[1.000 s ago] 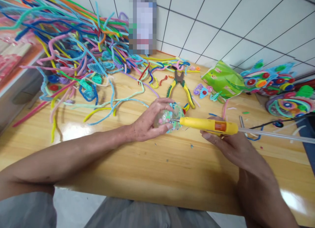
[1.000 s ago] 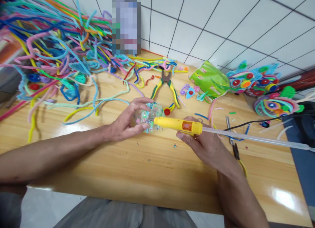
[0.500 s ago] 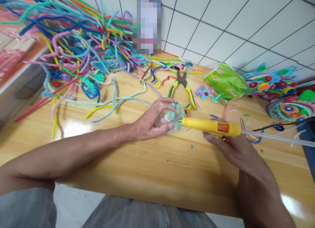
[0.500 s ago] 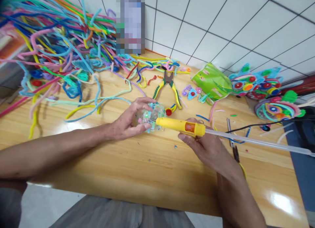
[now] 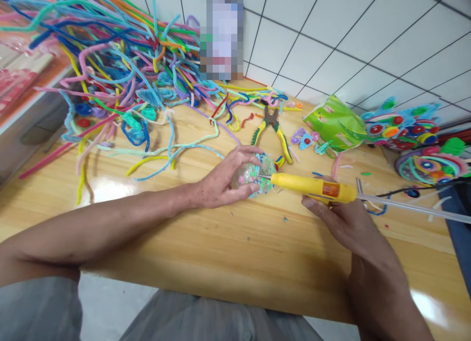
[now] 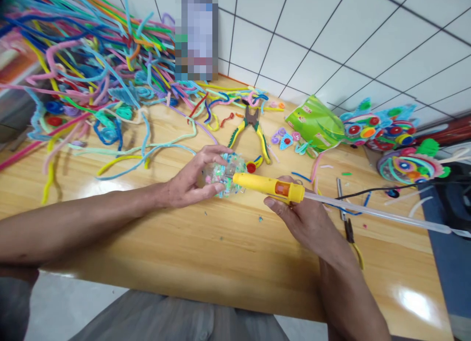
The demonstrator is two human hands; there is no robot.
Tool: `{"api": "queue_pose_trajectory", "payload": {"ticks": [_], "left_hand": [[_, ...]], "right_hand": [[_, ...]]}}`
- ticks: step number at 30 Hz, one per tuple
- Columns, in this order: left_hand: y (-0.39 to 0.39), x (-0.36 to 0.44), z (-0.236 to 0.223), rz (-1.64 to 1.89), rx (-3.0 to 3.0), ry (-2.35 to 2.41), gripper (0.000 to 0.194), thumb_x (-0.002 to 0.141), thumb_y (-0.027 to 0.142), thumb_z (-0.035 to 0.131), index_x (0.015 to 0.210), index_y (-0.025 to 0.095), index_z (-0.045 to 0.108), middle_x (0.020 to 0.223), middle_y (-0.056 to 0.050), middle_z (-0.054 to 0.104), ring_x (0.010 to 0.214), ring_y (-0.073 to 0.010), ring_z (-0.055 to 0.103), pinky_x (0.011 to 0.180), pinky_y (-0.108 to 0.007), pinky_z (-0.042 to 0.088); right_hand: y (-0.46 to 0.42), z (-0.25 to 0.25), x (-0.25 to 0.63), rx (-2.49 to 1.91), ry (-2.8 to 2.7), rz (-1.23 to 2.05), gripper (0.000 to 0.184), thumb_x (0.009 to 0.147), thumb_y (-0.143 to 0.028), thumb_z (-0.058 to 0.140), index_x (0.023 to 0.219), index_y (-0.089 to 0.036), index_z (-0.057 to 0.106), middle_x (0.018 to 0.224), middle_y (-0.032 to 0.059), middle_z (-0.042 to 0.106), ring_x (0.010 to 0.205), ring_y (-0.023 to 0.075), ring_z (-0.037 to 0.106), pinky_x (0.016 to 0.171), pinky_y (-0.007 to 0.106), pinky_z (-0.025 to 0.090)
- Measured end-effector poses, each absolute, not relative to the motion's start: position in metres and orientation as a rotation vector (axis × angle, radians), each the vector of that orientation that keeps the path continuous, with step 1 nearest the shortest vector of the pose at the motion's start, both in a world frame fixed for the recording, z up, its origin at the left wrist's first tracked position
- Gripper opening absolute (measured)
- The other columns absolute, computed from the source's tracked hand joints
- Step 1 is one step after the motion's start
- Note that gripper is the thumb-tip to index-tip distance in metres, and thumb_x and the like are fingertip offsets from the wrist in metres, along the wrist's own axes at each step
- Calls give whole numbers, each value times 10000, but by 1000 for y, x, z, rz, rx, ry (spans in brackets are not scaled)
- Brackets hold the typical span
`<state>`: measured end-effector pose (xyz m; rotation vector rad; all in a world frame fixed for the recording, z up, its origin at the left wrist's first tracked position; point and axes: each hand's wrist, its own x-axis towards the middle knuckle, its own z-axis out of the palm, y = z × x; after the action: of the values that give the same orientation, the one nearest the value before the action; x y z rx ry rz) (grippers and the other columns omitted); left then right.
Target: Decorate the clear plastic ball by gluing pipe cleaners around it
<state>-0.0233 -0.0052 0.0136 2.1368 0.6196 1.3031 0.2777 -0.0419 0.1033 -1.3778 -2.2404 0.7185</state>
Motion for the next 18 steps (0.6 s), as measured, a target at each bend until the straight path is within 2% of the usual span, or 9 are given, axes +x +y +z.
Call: {"api": "queue_pose_trajectory", "payload": {"ticks": [11, 18], "left_hand": [[-5, -22, 9, 1323, 2118, 634, 472, 994, 358, 720, 1410, 264, 519, 1470, -171, 620, 1437, -318, 587, 1171, -553, 531], [-4, -23, 9, 1322, 2130, 599, 481, 1000, 329, 708, 1425, 263, 493, 1472, -177, 607, 1441, -323, 574, 1167, -559, 530]], "right_hand": [[-44, 102, 278, -1418, -2235, 736, 290, 1044, -544, 610, 941, -274, 617, 757, -5, 636, 661, 198, 616, 629, 346, 499], [-44, 101, 276, -1363, -2243, 716, 305, 1045, -518, 622, 888, -257, 634, 801, 10, 654, 699, 190, 616, 652, 335, 499]]}}
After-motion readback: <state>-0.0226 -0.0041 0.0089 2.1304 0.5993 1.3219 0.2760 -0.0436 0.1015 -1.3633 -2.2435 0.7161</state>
